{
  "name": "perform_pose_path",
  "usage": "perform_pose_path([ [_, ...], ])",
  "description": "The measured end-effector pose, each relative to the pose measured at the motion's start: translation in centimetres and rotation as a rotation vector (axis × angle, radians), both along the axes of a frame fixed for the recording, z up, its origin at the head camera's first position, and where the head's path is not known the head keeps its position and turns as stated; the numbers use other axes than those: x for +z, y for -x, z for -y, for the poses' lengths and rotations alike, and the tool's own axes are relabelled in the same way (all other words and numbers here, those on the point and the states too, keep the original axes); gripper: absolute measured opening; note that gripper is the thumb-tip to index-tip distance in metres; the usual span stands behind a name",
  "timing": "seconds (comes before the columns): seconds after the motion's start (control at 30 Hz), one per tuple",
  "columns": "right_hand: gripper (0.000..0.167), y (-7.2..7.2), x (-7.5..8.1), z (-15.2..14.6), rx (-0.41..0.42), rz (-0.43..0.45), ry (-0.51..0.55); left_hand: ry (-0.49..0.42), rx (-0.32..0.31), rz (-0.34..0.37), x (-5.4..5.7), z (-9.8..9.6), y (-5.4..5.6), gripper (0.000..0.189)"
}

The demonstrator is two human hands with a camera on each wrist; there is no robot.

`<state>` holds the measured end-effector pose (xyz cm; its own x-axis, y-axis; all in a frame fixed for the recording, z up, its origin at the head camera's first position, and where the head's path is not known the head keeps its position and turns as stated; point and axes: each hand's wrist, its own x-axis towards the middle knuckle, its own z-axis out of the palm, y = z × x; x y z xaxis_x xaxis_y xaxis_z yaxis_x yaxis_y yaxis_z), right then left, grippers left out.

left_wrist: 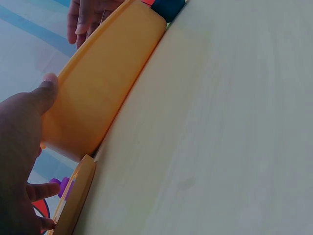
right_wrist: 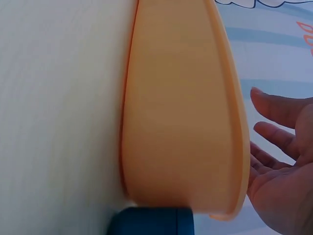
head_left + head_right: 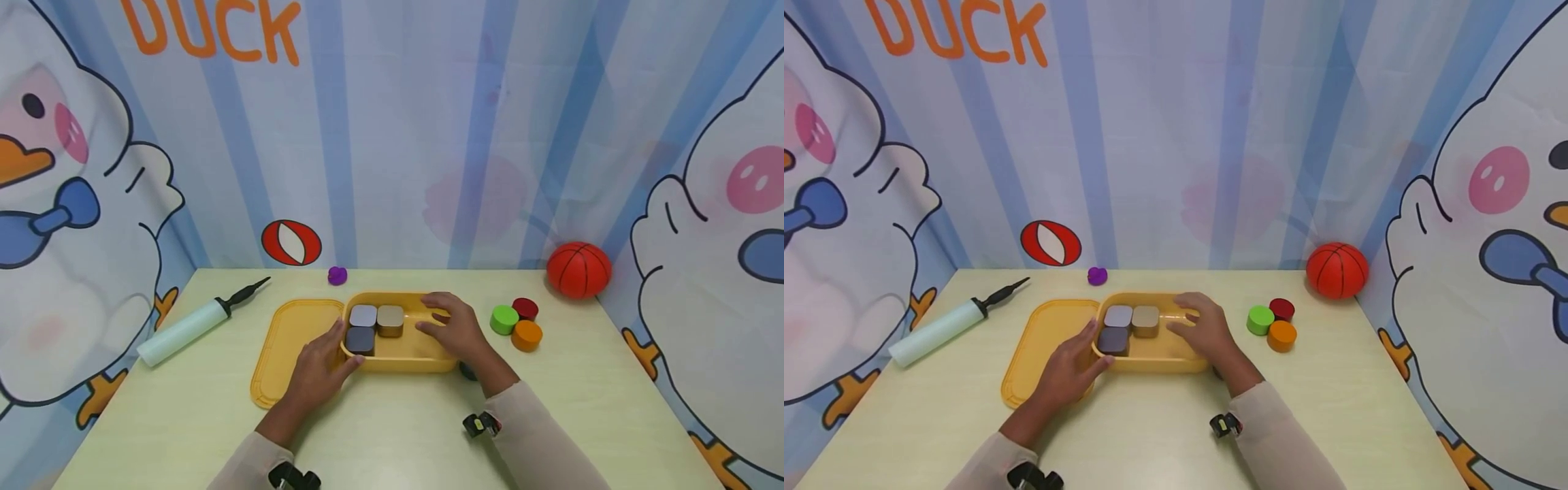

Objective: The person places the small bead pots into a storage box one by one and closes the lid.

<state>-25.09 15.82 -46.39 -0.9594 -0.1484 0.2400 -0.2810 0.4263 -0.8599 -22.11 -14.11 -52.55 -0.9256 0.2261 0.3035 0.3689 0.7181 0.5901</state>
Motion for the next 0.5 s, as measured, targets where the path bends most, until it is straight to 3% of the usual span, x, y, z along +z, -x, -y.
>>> perform_pose_path([
  [0.3, 0.045, -1.3, -1.1, -2.9, -0.060, -0.100, -0.067, 0.020, 0.002, -0.025, -0.3, -0.1, 0.1, 0.086],
  [0.5, 0.046, -1.9, -1.4, -4.8, -0.076, -0.062, -0.056, 0.025, 0.005, -0.027, -0.4, 0.1, 0.2, 0.087],
])
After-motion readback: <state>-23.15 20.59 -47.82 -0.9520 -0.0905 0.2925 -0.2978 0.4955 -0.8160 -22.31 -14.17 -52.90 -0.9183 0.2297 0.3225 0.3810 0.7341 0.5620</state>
